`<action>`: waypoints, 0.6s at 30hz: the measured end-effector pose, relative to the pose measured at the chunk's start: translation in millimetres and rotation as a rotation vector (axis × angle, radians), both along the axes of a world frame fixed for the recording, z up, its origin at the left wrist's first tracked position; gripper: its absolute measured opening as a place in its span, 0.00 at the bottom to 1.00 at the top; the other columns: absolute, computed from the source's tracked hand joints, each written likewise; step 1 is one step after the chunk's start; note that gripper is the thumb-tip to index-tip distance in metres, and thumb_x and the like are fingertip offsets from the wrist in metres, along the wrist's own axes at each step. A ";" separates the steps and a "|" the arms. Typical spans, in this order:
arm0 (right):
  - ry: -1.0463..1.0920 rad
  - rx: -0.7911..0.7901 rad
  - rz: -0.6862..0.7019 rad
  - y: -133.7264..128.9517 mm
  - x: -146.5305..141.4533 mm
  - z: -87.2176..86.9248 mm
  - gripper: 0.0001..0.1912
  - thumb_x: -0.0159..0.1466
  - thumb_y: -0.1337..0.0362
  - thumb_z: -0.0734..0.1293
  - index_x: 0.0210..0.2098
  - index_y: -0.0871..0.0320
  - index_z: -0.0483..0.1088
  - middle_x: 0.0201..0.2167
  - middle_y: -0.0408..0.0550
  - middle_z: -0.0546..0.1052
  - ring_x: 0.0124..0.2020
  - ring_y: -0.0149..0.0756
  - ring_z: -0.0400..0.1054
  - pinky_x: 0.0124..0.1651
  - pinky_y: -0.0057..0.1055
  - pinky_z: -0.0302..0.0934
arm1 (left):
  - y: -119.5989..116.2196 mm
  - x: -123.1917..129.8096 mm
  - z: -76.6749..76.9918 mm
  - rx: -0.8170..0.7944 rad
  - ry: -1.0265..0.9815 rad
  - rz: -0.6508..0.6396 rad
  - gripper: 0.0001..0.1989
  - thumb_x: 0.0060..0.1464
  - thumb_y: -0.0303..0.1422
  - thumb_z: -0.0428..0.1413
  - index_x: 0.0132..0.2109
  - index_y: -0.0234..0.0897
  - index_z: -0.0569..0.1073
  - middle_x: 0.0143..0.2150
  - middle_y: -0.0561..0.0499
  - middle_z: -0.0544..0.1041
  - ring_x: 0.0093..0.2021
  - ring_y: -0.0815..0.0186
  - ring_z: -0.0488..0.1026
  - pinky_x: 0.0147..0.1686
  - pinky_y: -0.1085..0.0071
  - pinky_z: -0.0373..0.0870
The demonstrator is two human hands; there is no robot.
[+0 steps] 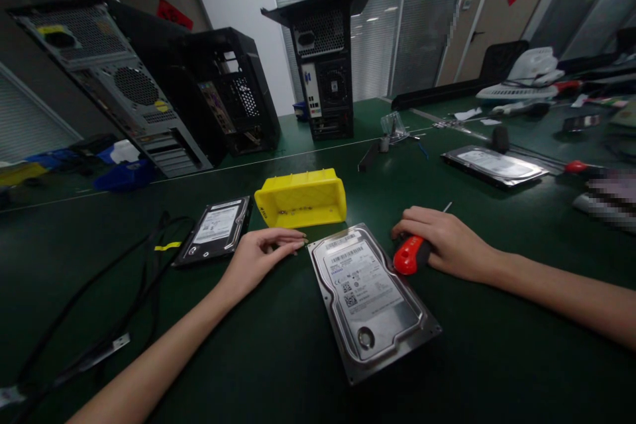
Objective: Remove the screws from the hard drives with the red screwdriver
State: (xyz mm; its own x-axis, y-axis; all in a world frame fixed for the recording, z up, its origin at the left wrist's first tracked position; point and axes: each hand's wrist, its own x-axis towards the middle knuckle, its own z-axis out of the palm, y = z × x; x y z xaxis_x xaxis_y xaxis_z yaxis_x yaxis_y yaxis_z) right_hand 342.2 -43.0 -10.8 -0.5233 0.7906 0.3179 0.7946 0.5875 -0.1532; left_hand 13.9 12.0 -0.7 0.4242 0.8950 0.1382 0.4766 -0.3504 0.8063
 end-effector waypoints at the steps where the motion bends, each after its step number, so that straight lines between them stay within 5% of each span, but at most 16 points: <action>1: 0.005 -0.002 0.001 0.0 0.0 0.1 0.15 0.54 0.78 0.60 0.39 0.60 0.69 0.36 0.49 0.71 0.38 0.36 0.64 0.40 0.32 0.58 | 0.2 -4.1 0.6 0.071 0.071 0.004 0.11 0.53 0.37 0.58 0.42 0.40 0.80 0.42 0.46 0.81 0.37 0.60 0.77 0.31 0.68 0.74; 8: 0.012 0.011 0.008 -0.2 0.4 -0.4 0.15 0.55 0.78 0.59 0.39 0.60 0.69 0.36 0.49 0.71 0.37 0.35 0.65 0.39 0.31 0.58 | 1.9 -12.1 -6.4 0.394 0.267 -0.086 0.09 0.57 0.34 0.56 0.43 0.43 0.79 0.40 0.48 0.76 0.43 0.59 0.72 0.42 0.61 0.71; 18: -0.004 -0.005 -0.005 -0.6 0.1 -0.2 0.15 0.54 0.78 0.59 0.39 0.59 0.69 0.36 0.49 0.71 0.38 0.36 0.65 0.40 0.32 0.59 | -2.9 -10.3 -13.1 0.523 0.276 -0.131 0.08 0.59 0.31 0.54 0.42 0.41 0.78 0.40 0.49 0.74 0.42 0.61 0.71 0.42 0.63 0.71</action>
State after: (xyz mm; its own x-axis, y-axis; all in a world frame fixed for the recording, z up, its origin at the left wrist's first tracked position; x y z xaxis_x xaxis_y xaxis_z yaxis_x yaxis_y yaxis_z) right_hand 342.3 -43.5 -11.0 -0.5209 0.7946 0.3120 0.7981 0.5830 -0.1523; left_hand 3.5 9.1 -13.8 0.6092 0.6758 0.4150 0.5699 -0.7370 0.3634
